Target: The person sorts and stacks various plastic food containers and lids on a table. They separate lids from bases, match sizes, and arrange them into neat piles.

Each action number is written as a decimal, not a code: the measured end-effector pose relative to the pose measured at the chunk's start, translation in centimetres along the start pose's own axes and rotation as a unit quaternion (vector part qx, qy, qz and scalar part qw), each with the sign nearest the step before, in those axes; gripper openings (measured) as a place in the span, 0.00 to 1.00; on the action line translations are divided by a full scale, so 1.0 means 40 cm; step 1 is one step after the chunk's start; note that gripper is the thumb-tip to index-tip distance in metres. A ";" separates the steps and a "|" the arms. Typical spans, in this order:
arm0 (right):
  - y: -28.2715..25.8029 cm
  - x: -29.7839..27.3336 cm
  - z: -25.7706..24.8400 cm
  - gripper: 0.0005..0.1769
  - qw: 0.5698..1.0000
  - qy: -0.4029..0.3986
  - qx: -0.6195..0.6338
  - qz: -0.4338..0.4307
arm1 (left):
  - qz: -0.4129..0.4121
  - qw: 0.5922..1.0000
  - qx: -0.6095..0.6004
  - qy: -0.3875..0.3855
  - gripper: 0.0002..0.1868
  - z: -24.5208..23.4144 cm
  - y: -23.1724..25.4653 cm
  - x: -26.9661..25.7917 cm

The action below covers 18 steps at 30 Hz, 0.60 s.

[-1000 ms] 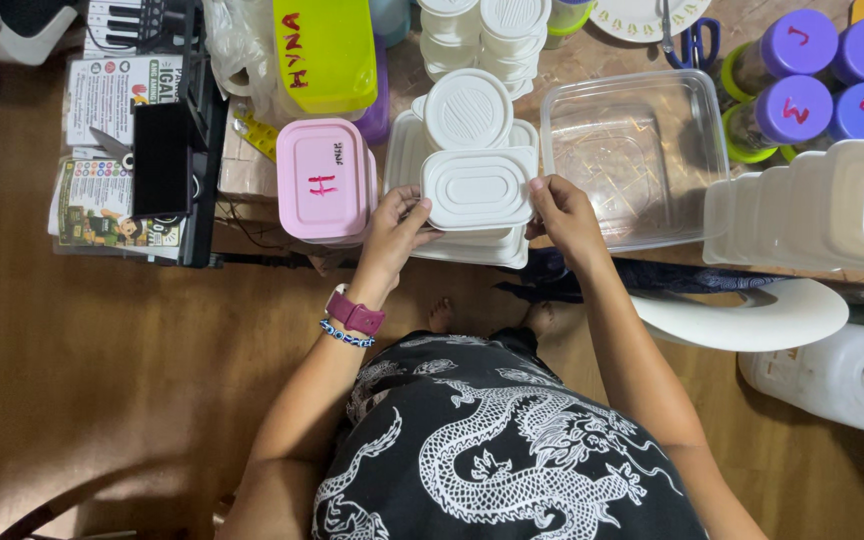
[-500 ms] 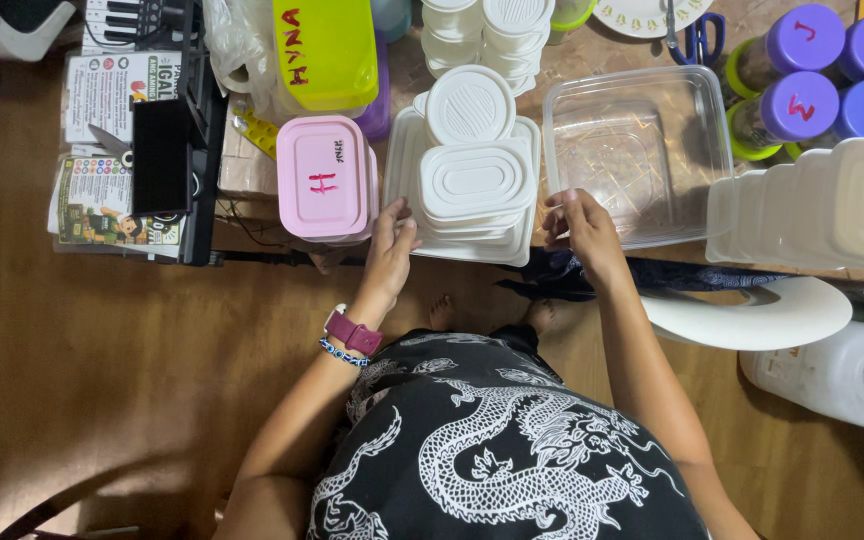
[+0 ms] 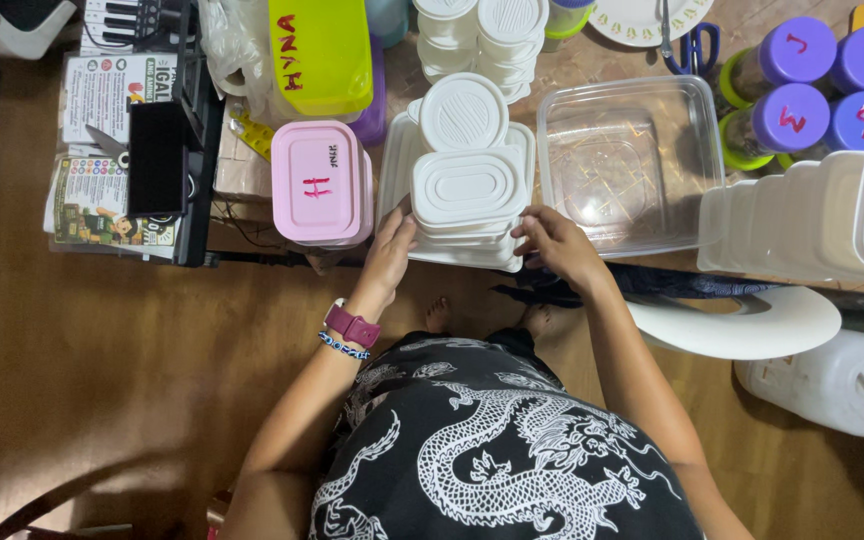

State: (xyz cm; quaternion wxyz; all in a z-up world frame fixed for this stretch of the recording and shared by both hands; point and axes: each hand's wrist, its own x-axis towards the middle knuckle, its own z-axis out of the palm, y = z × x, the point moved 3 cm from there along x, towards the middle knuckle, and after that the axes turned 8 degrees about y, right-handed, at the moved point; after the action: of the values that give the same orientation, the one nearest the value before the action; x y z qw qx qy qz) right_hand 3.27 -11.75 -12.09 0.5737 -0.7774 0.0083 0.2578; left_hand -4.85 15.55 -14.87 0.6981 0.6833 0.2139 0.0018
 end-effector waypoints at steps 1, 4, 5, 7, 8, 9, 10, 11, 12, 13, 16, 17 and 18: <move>-0.012 -0.007 -0.004 0.23 1.000 0.003 -0.024 0.009 | -0.006 1.000 -0.007 -0.002 0.32 0.003 0.006 -0.002; -0.058 -0.030 -0.022 0.23 0.996 0.005 -0.090 -0.004 | -0.010 1.000 -0.012 0.003 0.33 0.008 0.020 -0.020; -0.074 -0.034 -0.032 0.23 0.995 0.012 -0.099 -0.005 | -0.002 1.000 -0.005 0.013 0.33 0.010 0.028 -0.025; -0.099 -0.041 -0.049 0.23 0.993 0.027 -0.117 -0.006 | 0.037 0.998 0.035 0.045 0.33 0.013 0.051 -0.043; -0.109 -0.047 -0.057 0.23 0.992 0.022 -0.124 -0.017 | 0.066 0.993 0.069 0.067 0.33 0.014 0.069 -0.057; -0.122 -0.046 -0.066 0.23 0.990 0.019 -0.133 -0.032 | 0.098 0.986 0.101 0.090 0.33 0.020 0.094 -0.066; -0.133 -0.045 -0.075 0.23 0.989 0.015 -0.141 -0.047 | 0.180 0.964 0.150 0.125 0.33 0.027 0.129 -0.086; -0.140 -0.044 -0.080 0.23 0.990 0.002 -0.130 -0.053 | 0.258 0.932 0.199 0.159 0.32 0.032 0.163 -0.118; -0.145 -0.042 -0.085 0.22 0.991 -0.010 -0.119 -0.058 | 0.332 0.891 0.246 0.190 0.32 0.040 0.198 -0.147; -0.152 -0.036 -0.091 0.22 0.992 -0.024 -0.109 -0.065 | 0.359 0.869 0.289 0.180 0.29 0.054 0.229 -0.163; -0.163 -0.021 -0.104 0.20 0.990 -0.072 -0.104 -0.070 | 0.420 0.801 0.398 0.151 0.22 0.109 0.303 -0.192; -0.165 -0.017 -0.110 0.20 0.988 -0.083 -0.108 -0.073 | 0.435 0.782 0.422 0.145 0.20 0.131 0.321 -0.194; -0.167 -0.015 -0.115 0.21 0.986 -0.094 -0.113 -0.077 | 0.449 0.762 0.446 0.138 0.19 0.151 0.334 -0.197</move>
State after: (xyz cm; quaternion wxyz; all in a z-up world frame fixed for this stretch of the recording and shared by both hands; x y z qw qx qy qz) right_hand 6.62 -13.78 -4.97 0.4983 -0.8079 -0.1353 0.2840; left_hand -6.32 8.36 0.05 0.1963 0.9278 -0.0465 0.3140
